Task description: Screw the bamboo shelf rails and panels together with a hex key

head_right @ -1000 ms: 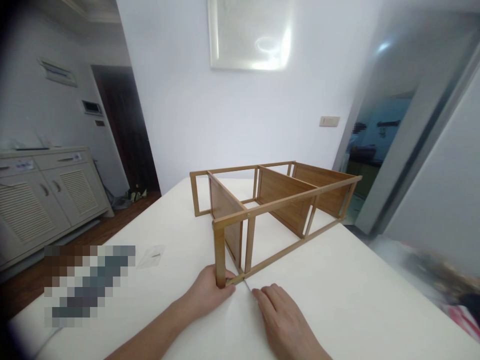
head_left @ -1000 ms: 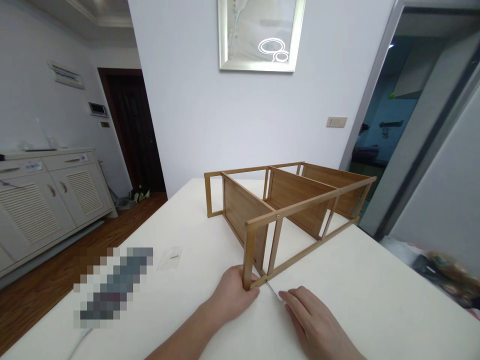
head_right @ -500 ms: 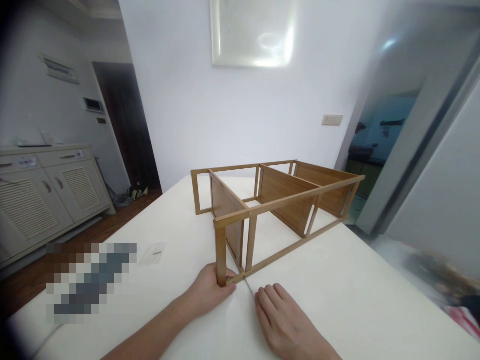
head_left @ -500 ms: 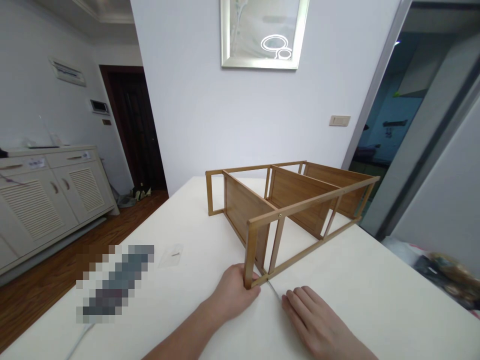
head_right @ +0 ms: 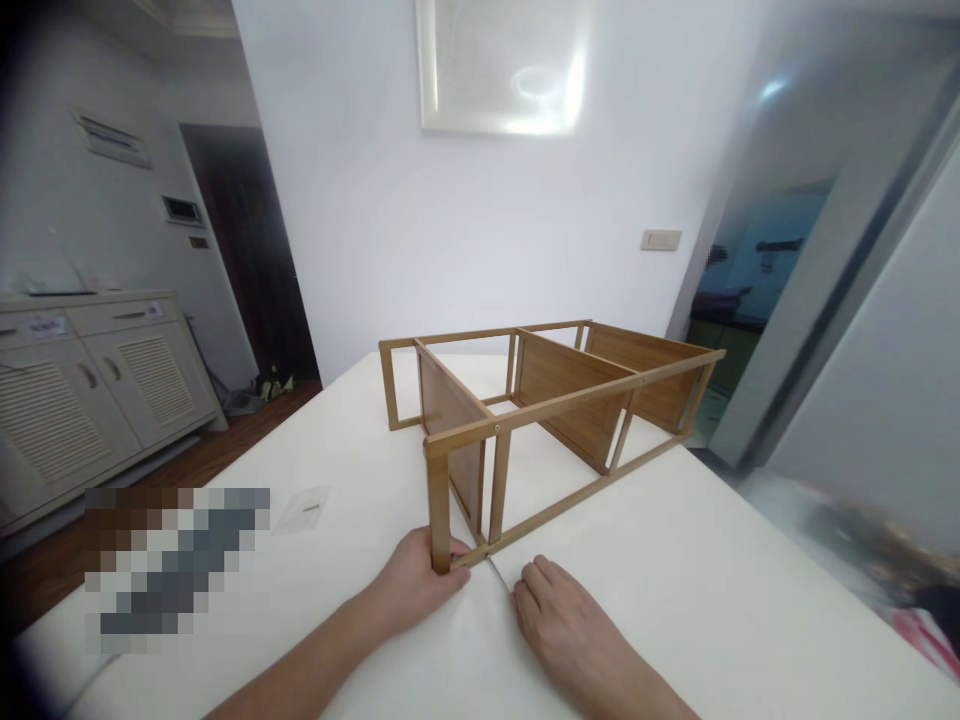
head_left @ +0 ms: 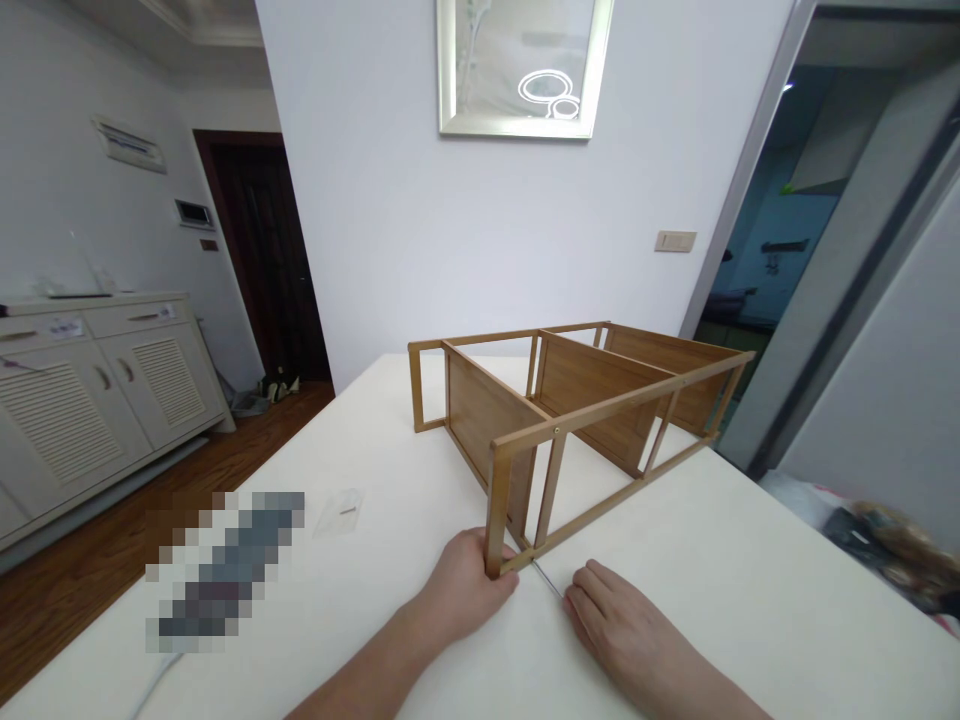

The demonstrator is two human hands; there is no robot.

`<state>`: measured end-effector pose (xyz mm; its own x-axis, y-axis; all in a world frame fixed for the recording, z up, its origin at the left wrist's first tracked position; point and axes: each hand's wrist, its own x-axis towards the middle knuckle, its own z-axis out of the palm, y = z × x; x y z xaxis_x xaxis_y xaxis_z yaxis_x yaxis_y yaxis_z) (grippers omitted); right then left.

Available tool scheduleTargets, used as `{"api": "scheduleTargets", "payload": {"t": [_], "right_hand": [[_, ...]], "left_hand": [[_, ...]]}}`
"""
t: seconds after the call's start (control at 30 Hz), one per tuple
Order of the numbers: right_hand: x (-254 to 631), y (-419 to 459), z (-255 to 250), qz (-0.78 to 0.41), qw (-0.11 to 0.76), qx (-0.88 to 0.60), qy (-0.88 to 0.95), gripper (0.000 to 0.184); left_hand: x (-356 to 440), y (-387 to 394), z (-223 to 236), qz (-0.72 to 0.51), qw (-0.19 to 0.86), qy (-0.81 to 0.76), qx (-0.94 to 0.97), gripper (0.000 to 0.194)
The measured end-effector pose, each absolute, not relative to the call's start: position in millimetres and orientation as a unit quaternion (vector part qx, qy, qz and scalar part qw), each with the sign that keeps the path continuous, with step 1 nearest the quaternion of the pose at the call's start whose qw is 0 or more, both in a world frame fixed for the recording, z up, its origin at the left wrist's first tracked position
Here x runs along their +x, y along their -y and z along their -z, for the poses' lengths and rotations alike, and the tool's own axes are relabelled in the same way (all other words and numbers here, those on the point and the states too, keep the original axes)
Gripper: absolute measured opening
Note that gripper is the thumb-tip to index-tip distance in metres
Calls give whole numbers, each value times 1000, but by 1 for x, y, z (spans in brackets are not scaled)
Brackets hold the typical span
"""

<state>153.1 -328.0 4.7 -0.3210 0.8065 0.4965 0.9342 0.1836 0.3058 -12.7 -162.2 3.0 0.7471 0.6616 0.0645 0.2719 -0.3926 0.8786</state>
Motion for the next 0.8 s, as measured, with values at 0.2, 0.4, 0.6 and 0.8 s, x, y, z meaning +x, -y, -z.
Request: {"api": "scheduleTargets", "payload": {"t": [0.2,0.4,0.6,0.8], "right_hand": [[153,328,-8,111,222,-636,730,23],[151,329,-16,-3,279,-638,718,23],[151,330,-17,9,277,-626,729,26],[149,330,-18,29,272,-624,732,30]], "left_hand": [[-13,163,-6,-200,472,-278,812,13],[-14,165,-9,-197,459,-279,820,14],[-15,164,-12,-188,446,-264,835,15],[-15,165,-12,-191,449,-261,833,13]]}}
